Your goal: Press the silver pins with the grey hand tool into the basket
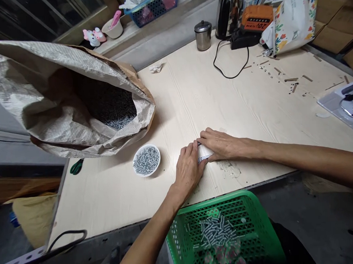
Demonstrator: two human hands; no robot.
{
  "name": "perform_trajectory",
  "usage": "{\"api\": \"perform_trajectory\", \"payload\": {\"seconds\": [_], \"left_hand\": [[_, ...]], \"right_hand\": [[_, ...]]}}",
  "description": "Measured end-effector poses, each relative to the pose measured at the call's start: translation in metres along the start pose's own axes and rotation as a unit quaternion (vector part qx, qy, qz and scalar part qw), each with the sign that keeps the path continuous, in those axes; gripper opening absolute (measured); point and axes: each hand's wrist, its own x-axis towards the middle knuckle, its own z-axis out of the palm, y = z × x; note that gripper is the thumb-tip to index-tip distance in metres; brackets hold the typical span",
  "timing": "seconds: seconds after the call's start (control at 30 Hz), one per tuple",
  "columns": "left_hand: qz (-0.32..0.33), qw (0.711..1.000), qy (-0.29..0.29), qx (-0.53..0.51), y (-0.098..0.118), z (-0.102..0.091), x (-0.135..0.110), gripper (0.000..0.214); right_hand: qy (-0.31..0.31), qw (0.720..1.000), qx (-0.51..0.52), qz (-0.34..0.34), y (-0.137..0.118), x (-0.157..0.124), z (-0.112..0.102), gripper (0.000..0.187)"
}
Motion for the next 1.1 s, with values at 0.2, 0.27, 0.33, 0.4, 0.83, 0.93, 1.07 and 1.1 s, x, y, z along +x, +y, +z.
{"api": "perform_trajectory", "payload": {"seconds": [0.2, 0.27, 0.33, 0.4, 0.83, 0.93, 1.07, 1.1], "left_hand": [[0.032, 0.991, -0.120, 0.050, -0.006, -0.014, 0.027, 0.061], [0.040, 0.991, -0.128, 0.031, -0.006, -0.016, 0.030, 0.046], [0.037, 0.991, -0.125, 0.006, -0.005, -0.016, 0.029, 0.028], [0.026, 0.993, -0.119, -0.009, -0.003, -0.013, 0.026, 0.017], [-0.070, 0.988, 0.065, -0.118, -0.009, -0.018, -0.010, 0.033], [-0.163, 0.963, 0.128, -0.171, -0.019, -0.031, -0.040, 0.023], [-0.259, 0.944, 0.069, -0.192, -0.024, -0.029, -0.070, 0.025], [-0.270, 0.941, 0.051, -0.199, -0.024, -0.025, -0.073, 0.025]], "right_hand": [[-0.015, 0.998, -0.042, 0.045, 0.001, -0.006, -0.006, 0.044], [-0.007, 0.998, -0.045, 0.036, 0.000, -0.008, -0.005, 0.036], [-0.001, 0.998, -0.045, 0.035, -0.002, -0.010, -0.002, 0.025], [-0.004, 0.998, -0.044, 0.034, -0.004, -0.012, 0.002, 0.010], [0.084, 0.995, -0.038, -0.024, -0.012, -0.019, 0.015, 0.039], [0.091, 0.995, -0.015, -0.025, -0.014, -0.022, 0.034, 0.012], [0.116, 0.991, 0.058, -0.013, -0.012, -0.024, 0.051, 0.020], [0.121, 0.990, 0.071, -0.013, -0.012, -0.024, 0.052, 0.020]]}}
